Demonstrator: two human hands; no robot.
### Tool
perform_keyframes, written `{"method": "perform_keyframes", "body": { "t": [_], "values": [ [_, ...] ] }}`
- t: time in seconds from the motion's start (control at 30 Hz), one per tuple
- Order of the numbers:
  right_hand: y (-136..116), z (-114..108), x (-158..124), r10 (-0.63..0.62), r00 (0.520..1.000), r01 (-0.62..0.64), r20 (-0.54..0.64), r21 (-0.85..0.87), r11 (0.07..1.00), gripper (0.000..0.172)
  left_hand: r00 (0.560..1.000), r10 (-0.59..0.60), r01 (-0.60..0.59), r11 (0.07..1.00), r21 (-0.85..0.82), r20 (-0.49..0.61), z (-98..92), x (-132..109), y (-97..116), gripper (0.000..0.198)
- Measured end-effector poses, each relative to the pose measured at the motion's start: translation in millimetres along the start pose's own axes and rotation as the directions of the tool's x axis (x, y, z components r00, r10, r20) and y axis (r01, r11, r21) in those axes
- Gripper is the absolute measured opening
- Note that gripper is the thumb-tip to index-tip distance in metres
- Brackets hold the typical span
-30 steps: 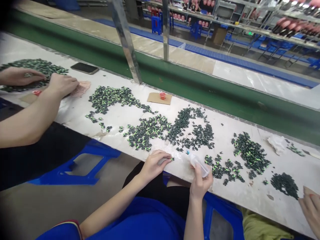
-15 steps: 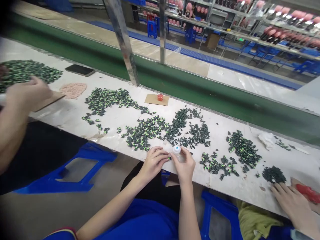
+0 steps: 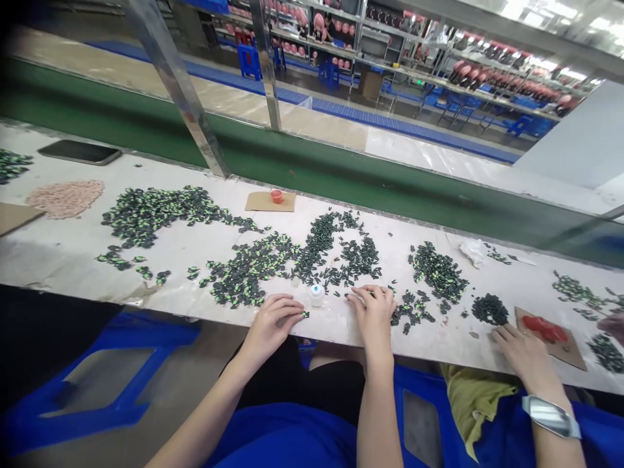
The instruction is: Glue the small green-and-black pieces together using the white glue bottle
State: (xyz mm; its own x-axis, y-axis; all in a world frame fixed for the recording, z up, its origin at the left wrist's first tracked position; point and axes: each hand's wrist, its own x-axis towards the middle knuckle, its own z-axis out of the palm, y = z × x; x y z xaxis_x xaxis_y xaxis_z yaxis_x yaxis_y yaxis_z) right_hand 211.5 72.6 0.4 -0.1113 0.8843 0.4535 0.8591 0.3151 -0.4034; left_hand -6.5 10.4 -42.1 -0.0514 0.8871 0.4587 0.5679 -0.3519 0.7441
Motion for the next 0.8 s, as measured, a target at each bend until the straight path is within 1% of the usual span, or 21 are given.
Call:
{"method": "perform_keyframes", "body": {
  "t": [0.1, 0.17, 0.23, 0.3, 0.37, 0.4, 0.47, 0.5, 0.53, 0.6, 0.67, 0.7, 0.73, 0.8],
  "values": [
    [-5, 10, -2, 0.008, 0.996, -0.007, 0.094, -0.010, 1.000, 0.032, 1.000, -0.004, 0.004, 1.000, 0.007, 0.001, 0.2, -1, 2, 0.009],
    [-7, 14, -3, 0.012, 0.993, -0.013, 0.114, 0.006, 1.000, 0.034, 1.000, -0.011, 0.011, 1.000, 0.025, -0.002, 1.2, -1, 3, 0.008],
    [-8, 14, -4, 0.003, 0.995, -0.008, 0.099, 0.054, 0.999, 0.037, 1.000, -0.018, 0.018, 0.999, 0.049, 0.000, 2.1, -1, 5, 0.007],
    [-8, 10, -5, 0.014, 0.998, -0.020, 0.056, 0.119, 0.993, 0.039, 1.000, -0.020, 0.020, 0.998, 0.055, 0.008, 2.0, 0, 6, 0.007],
    [-10, 5, -7, 0.082, 0.996, -0.085, 0.023, 0.187, 0.979, 0.040, 1.000, -0.026, 0.025, 0.999, 0.026, 0.009, 0.3, 1, 6, 0.008],
    [-12, 2, -9, 0.131, 0.991, -0.134, 0.028, 0.224, 0.965, 0.039, 0.999, -0.037, 0.037, 0.999, -0.002, 0.002, -1.1, 1, 6, 0.008],
    [-18, -3, -15, 0.212, 0.974, -0.227, 0.082, 0.306, 0.925, 0.036, 0.996, -0.086, 0.084, 0.994, -0.066, -0.021, -4.4, 2, 6, 0.010],
    [-23, -5, -18, 0.228, 0.966, -0.257, 0.122, 0.347, 0.902, 0.035, 0.993, -0.117, 0.114, 0.989, -0.095, -0.031, -6.1, 2, 7, 0.011],
    [-29, -6, -22, 0.224, 0.961, -0.270, 0.160, 0.387, 0.882, 0.034, 0.988, -0.149, 0.143, 0.982, -0.119, -0.037, -7.5, 2, 8, 0.011],
    [-42, -7, -30, 0.161, 0.960, -0.254, 0.229, 0.469, 0.846, 0.033, 0.982, -0.189, 0.184, 0.970, -0.160, -0.022, -9.8, 2, 12, 0.011],
    [-54, -4, -38, 0.087, 0.952, -0.244, 0.293, 0.558, 0.793, 0.032, 0.979, -0.205, 0.202, 0.959, -0.198, 0.006, -11.4, 2, 17, 0.011],
    [-60, -2, -40, 0.077, 0.946, -0.260, 0.314, 0.596, 0.760, 0.031, 0.978, -0.208, 0.207, 0.955, -0.213, 0.016, -12.0, 2, 20, 0.011],
    [-64, 0, -43, 0.088, 0.939, -0.290, 0.334, 0.627, 0.723, 0.030, 0.978, -0.207, 0.206, 0.952, -0.225, 0.022, -12.6, 2, 22, 0.012],
    [-72, 3, -45, 0.152, 0.919, -0.370, 0.363, 0.661, 0.653, 0.028, 0.981, -0.191, 0.190, 0.953, -0.234, 0.021, -13.9, 2, 25, 0.014]
  ]
}}
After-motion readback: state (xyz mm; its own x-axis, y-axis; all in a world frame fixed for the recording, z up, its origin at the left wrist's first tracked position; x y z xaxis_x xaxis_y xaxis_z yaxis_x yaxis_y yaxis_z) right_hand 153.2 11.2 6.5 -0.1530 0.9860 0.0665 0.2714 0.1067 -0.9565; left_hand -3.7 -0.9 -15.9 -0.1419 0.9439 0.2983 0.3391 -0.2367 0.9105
